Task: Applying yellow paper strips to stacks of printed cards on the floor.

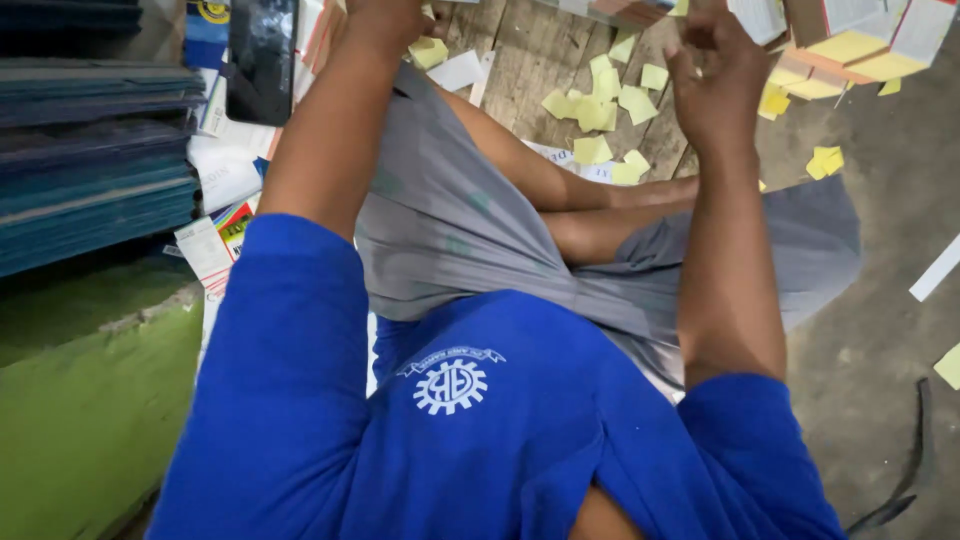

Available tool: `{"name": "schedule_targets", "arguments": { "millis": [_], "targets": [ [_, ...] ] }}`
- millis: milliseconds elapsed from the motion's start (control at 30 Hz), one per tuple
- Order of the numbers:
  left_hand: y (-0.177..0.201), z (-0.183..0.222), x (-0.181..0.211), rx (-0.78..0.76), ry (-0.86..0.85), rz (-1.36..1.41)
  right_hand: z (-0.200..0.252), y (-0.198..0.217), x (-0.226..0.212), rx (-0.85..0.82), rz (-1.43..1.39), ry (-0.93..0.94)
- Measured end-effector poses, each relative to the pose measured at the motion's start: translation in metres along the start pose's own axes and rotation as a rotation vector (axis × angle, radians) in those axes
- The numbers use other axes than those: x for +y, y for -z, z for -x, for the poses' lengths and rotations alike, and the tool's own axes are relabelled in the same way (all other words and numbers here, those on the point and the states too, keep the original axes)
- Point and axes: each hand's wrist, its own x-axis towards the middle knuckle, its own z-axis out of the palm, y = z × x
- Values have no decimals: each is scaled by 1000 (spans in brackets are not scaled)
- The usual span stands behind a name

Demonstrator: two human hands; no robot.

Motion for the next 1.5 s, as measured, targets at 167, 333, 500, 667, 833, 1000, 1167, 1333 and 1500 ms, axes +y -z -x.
{"name": "schedule_targets", "arguments": {
  "millis": [167, 333, 500, 667, 833, 1000, 1167, 1333, 1500],
  "targets": [
    [14, 3, 5, -6, -4, -181, -8, -2, -15, 12, 49, 27],
    [22, 6, 10, 119, -98, -331, -6, -1, -26, 46, 21, 84],
    [32, 11, 17, 24, -57, -328, -2, -5, -17, 28, 128, 80],
    [78, 21, 39, 235, -37, -410, -3, -2, -33, 43, 119, 104],
    [160, 65, 121, 820, -51, -212, -2, -23, -34, 39, -110, -81],
    [149, 100, 208, 861, -383, 202, -9, -64, -31, -210, -660, -361],
    [128, 112, 274, 695, -501, 322, 15, -112, 29, -122, -917, -632],
    [73, 90, 271, 650, -329, 745, 7, -116, 47, 4, -849, -755],
    [24, 67, 240, 30, 139, 1528, 6, -130, 51, 83, -779, -552]
  ]
}}
